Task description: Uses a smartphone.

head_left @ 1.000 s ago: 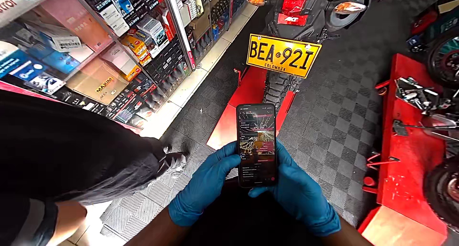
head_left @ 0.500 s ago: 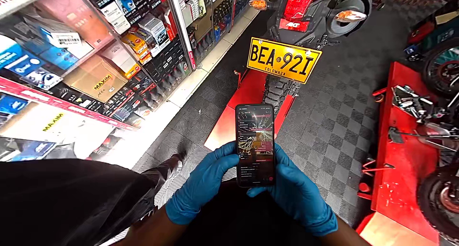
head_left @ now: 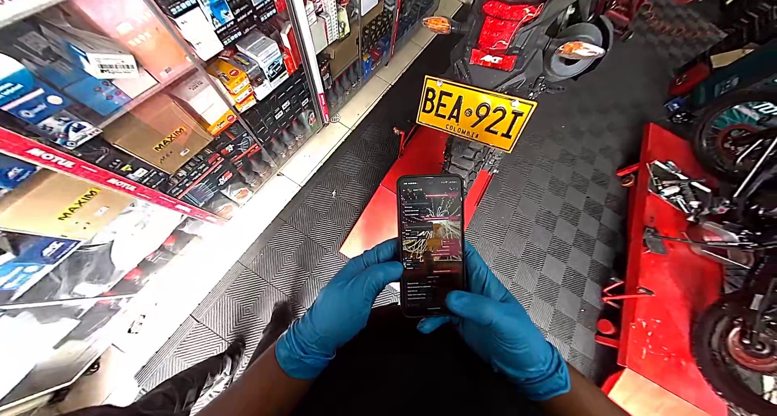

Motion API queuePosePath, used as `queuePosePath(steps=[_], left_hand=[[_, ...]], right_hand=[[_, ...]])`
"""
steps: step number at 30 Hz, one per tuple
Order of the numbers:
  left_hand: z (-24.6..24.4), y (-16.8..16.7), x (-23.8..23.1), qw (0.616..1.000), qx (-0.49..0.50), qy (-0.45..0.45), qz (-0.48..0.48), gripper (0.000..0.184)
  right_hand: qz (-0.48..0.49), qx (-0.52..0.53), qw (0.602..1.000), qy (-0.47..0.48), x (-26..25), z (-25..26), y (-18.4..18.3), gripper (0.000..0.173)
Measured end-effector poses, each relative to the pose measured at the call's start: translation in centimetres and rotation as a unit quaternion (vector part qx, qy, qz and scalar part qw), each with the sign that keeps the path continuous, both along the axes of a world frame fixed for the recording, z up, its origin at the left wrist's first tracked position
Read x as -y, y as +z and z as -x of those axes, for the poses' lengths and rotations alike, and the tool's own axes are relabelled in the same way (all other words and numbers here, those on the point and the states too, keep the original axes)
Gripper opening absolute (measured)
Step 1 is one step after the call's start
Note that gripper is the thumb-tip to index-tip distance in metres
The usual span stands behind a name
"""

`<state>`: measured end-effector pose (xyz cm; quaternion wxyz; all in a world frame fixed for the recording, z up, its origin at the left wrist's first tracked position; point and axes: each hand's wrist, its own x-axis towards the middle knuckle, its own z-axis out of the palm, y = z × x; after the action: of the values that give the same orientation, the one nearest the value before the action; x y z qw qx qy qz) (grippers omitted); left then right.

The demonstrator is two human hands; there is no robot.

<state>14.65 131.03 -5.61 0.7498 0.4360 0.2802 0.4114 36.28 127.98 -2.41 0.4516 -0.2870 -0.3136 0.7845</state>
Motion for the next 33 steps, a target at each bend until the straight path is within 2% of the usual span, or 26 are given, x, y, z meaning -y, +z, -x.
queuePosePath(steps=[13,33], left_hand=[[0.9,0.3,0.8,1.000,0.004,-0.002,0.005,0.042],[2.0,-0.1,2.0,0.998,0.040,-0.040,0.020,0.053]], right_hand=[[-0.019,0.024,1.000,0.002,0.9,1.0,0.3,0.073],[-0.009,0.037,0.999,-0.009,2.3,2.0,0.2,0.073]])
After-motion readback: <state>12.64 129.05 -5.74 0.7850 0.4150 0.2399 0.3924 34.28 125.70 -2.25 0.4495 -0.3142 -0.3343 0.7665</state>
